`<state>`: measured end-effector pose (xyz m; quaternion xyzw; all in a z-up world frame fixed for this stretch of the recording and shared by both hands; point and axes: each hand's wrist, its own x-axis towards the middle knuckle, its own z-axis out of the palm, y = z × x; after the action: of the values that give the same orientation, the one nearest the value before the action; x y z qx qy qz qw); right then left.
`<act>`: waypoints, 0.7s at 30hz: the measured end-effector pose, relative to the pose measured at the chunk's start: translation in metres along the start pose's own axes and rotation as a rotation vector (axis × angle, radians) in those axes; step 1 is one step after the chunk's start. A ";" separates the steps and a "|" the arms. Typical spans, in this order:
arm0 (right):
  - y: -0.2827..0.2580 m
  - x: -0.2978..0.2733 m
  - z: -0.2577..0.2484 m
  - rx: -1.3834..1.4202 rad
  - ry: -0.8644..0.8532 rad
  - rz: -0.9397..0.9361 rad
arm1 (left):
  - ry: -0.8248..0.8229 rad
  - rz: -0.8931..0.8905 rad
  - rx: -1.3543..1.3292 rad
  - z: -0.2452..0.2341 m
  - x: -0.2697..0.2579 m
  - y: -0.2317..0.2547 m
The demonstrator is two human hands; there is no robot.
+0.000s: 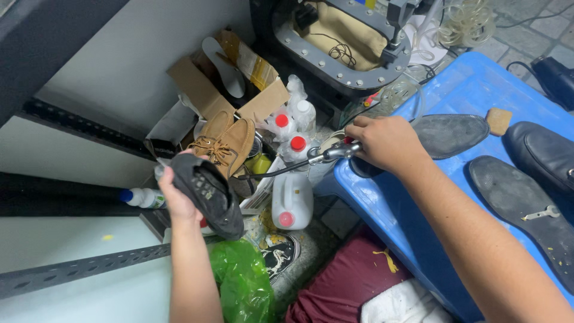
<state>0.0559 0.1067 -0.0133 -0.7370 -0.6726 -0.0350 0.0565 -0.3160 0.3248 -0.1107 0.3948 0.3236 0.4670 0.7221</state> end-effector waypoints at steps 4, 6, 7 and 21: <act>-0.004 0.001 0.002 -0.014 -0.037 0.056 | 0.095 -0.027 -0.094 0.007 0.009 -0.017; -0.001 -0.001 0.000 -0.003 -0.023 0.062 | 0.181 -0.028 -0.199 0.006 0.011 -0.016; 0.000 -0.003 -0.002 0.007 -0.013 0.044 | 0.188 -0.021 -0.229 0.005 0.010 -0.013; -0.014 0.000 -0.005 0.020 -0.088 0.045 | 0.102 -0.063 -0.275 0.005 0.004 -0.015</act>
<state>0.0422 0.1075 -0.0077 -0.7521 -0.6581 0.0054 0.0347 -0.3039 0.3231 -0.1218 0.2574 0.3052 0.5036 0.7661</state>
